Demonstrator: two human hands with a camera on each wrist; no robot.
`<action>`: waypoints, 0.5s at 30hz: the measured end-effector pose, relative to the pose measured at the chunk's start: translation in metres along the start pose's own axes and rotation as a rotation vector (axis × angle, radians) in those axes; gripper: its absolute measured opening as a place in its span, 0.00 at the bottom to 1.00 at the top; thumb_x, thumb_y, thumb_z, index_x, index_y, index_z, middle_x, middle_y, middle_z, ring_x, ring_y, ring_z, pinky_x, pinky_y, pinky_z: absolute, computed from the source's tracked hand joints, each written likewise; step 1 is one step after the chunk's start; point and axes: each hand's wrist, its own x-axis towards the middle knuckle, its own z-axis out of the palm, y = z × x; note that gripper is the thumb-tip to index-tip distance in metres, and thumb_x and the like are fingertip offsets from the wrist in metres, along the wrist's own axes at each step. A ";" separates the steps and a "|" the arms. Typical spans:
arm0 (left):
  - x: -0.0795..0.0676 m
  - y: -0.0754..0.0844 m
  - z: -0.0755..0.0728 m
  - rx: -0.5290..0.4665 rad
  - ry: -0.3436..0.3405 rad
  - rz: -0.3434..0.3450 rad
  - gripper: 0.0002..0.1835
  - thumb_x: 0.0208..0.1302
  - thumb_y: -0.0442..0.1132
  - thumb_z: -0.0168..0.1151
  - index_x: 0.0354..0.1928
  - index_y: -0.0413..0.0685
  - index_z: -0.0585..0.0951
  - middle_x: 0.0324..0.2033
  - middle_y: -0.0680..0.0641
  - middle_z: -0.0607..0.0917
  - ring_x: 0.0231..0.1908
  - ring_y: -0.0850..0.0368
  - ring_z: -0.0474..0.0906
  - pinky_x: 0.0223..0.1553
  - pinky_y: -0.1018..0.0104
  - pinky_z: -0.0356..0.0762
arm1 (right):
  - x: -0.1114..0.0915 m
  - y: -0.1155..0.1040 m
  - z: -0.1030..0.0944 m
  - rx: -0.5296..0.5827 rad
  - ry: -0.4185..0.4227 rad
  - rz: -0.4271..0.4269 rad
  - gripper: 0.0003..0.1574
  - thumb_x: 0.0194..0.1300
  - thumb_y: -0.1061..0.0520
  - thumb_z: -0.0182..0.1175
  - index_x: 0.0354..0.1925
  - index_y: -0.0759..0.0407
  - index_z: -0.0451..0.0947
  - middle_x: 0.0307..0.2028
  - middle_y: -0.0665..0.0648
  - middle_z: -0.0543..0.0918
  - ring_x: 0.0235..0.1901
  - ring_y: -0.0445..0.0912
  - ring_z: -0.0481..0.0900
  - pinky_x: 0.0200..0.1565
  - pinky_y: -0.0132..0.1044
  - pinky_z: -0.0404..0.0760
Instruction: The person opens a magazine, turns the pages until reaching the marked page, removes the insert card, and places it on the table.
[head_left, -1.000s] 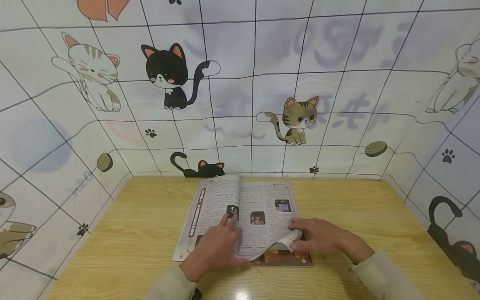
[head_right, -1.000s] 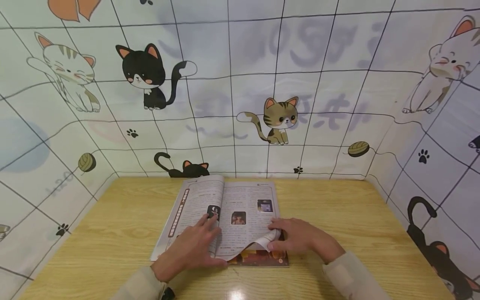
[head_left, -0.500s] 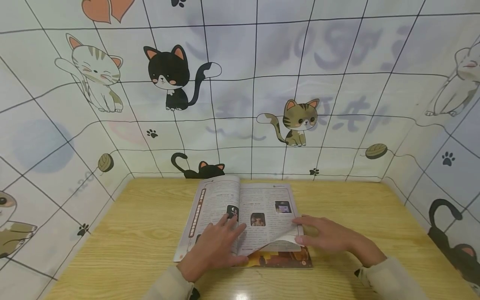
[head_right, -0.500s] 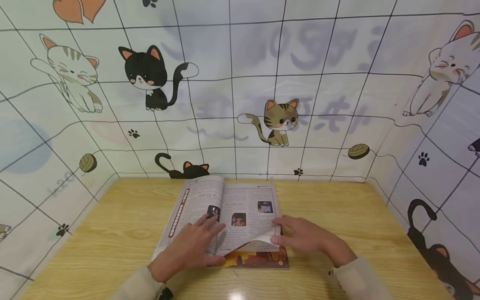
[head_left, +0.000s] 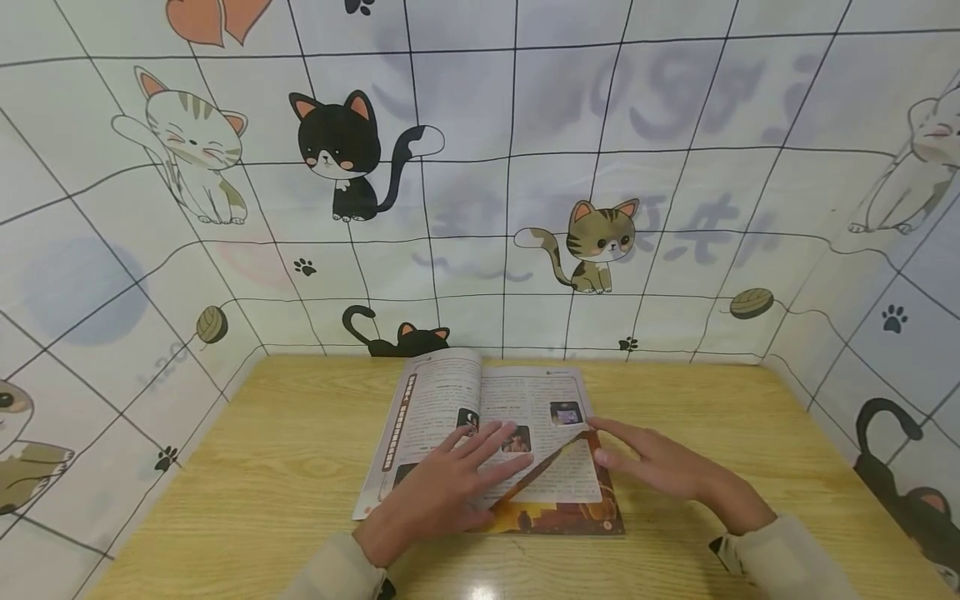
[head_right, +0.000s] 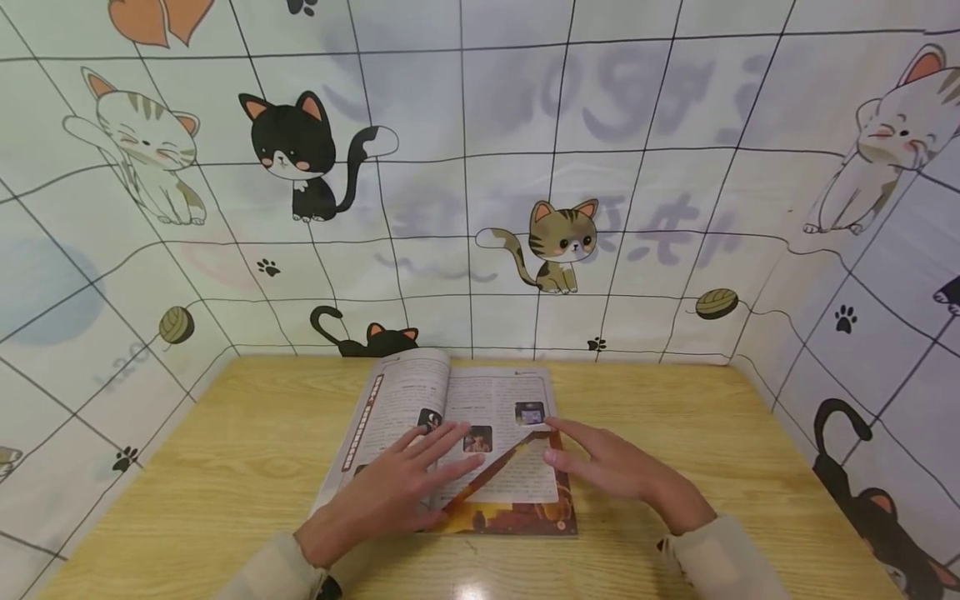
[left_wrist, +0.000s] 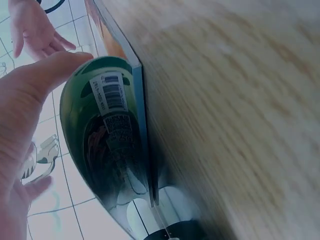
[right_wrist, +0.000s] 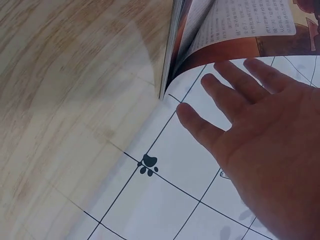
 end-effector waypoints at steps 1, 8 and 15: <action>0.001 0.000 0.000 0.026 0.019 0.031 0.45 0.57 0.58 0.70 0.76 0.66 0.62 0.76 0.49 0.57 0.75 0.52 0.52 0.69 0.47 0.61 | 0.000 0.001 0.000 -0.001 0.002 -0.001 0.39 0.77 0.43 0.48 0.76 0.59 0.56 0.72 0.68 0.61 0.71 0.68 0.58 0.63 0.69 0.61; 0.004 0.004 -0.002 0.178 0.030 0.102 0.40 0.61 0.55 0.68 0.75 0.65 0.64 0.76 0.51 0.58 0.75 0.51 0.52 0.73 0.49 0.51 | 0.002 0.006 0.000 -0.037 0.045 -0.041 0.43 0.76 0.43 0.50 0.78 0.58 0.49 0.75 0.66 0.56 0.72 0.67 0.54 0.64 0.69 0.59; 0.002 0.007 -0.004 0.257 -0.002 0.115 0.35 0.61 0.55 0.69 0.70 0.67 0.72 0.76 0.53 0.58 0.76 0.53 0.50 0.74 0.48 0.47 | 0.002 0.011 0.002 -0.026 0.029 0.028 0.49 0.74 0.40 0.52 0.78 0.61 0.43 0.76 0.68 0.50 0.73 0.68 0.50 0.66 0.69 0.55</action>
